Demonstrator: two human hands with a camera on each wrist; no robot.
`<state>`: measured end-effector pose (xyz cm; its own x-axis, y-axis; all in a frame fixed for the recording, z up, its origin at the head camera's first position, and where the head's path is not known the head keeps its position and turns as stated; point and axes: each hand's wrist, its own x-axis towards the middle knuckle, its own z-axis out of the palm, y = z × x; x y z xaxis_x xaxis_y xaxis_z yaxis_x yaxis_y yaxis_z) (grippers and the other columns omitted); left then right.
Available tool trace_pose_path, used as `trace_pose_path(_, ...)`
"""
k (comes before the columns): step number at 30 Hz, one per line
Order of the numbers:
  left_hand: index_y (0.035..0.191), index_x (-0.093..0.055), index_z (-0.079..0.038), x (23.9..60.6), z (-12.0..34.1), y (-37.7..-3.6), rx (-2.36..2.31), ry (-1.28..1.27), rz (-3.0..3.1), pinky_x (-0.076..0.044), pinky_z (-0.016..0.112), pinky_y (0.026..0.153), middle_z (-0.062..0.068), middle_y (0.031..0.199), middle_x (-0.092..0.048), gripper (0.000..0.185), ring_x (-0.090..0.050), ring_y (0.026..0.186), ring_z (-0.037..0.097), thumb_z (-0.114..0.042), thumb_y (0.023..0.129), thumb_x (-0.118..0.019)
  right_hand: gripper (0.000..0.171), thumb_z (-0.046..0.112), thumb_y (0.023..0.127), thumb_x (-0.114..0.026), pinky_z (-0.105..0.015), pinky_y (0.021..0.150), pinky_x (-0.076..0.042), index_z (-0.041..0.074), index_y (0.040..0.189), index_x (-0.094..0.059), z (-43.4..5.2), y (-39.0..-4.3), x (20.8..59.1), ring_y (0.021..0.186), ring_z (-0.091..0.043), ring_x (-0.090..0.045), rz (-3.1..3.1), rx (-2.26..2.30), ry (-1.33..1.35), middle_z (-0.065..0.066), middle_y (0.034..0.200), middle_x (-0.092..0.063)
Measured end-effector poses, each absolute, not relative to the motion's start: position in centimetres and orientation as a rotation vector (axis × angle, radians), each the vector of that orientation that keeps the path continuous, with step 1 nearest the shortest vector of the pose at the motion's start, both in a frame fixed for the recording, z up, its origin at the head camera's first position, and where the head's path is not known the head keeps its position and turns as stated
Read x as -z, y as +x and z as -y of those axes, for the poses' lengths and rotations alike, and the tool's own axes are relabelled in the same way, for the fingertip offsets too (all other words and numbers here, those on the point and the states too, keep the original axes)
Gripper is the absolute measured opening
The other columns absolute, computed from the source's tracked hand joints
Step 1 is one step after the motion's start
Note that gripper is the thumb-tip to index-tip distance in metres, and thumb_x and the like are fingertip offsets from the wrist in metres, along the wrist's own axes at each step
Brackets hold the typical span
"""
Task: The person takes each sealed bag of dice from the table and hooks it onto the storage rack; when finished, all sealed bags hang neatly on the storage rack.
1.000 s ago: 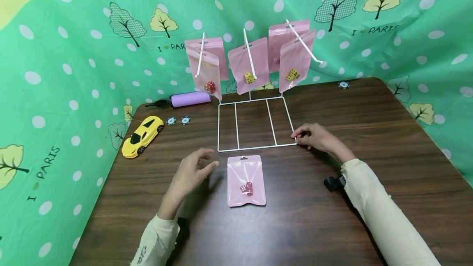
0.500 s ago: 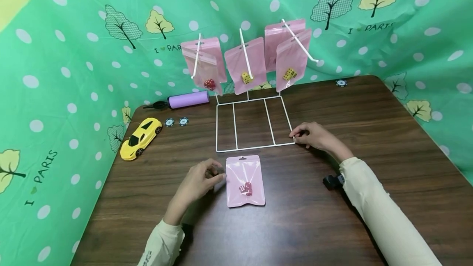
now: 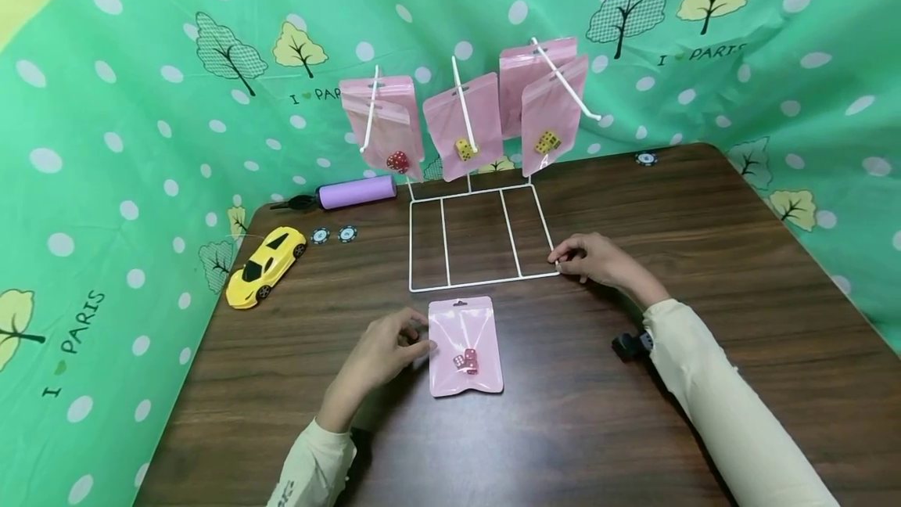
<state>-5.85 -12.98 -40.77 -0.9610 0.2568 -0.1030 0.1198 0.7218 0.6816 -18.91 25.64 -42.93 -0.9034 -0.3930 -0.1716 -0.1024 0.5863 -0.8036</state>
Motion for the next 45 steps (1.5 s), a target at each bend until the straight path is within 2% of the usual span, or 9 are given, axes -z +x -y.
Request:
trace_pose_path(11,0.112,-0.071,-0.004,41.2,11.6,-5.9,-0.959,0.418,-2.815,-0.057,0.048,0.080,0.014,0.098,-0.073,0.029,-0.070,0.091,0.030,-0.014,0.090,-0.088,0.019,0.002,0.104,-0.067,-0.032,0.064,-0.055,-0.005,0.121,-0.075,-25.5,-18.8,43.1,0.078,-0.021,-0.059,-2.481,1.223,-0.391,-0.017,0.108,-0.071)
trace_pose_path(22,0.103,-0.072,-0.006,41.3,10.8,-6.1,-0.940,0.447,-2.802,-0.052,0.041,0.076,0.007,0.088,-0.071,0.023,-0.064,0.087,0.025,-0.013,0.088,-0.089,0.020,0.002,0.105,-0.066,-0.031,0.065,-0.055,-0.005,0.122,-0.074,-25.7,-18.9,42.9,0.080,-0.021,-0.059,-2.481,1.222,-0.376,-0.018,0.111,-0.071)
trace_pose_path(28,0.105,-0.071,-0.007,41.0,10.3,-5.9,-0.922,0.412,-2.813,-0.051,0.044,0.078,0.005,0.087,-0.070,0.032,-0.062,0.090,0.025,-0.023,0.086,-0.092,0.020,0.002,0.104,-0.067,-0.032,0.065,-0.055,-0.005,0.121,-0.074,-25.7,-18.9,42.9,0.080,-0.022,-0.059,-2.480,1.221,-0.373,-0.019,0.114,-0.069)
trace_pose_path(32,0.107,-0.071,-0.007,40.9,9.9,-5.6,-0.866,0.387,-2.837,-0.051,0.045,0.075,0.003,0.085,-0.066,0.039,-0.060,0.086,0.023,-0.029,0.084,-0.094,0.020,0.003,0.104,-0.067,-0.032,0.065,-0.055,-0.005,0.121,-0.074,-25.7,-18.9,42.9,0.079,-0.022,-0.059,-2.483,1.227,-0.381,-0.020,0.115,-0.070)
trace_pose_path(45,0.110,-0.070,-0.005,41.0,9.6,-5.7,-0.849,0.430,-2.789,-0.046,0.034,0.063,-0.001,0.075,-0.060,0.036,-0.053,0.070,0.014,-0.018,0.085,-0.092,0.020,0.003,0.104,-0.068,-0.031,0.063,-0.054,-0.006,0.121,-0.074,-25.7,-18.7,42.8,0.075,-0.019,-0.058,-2.487,1.236,-0.413,-0.021,0.113,-0.070)
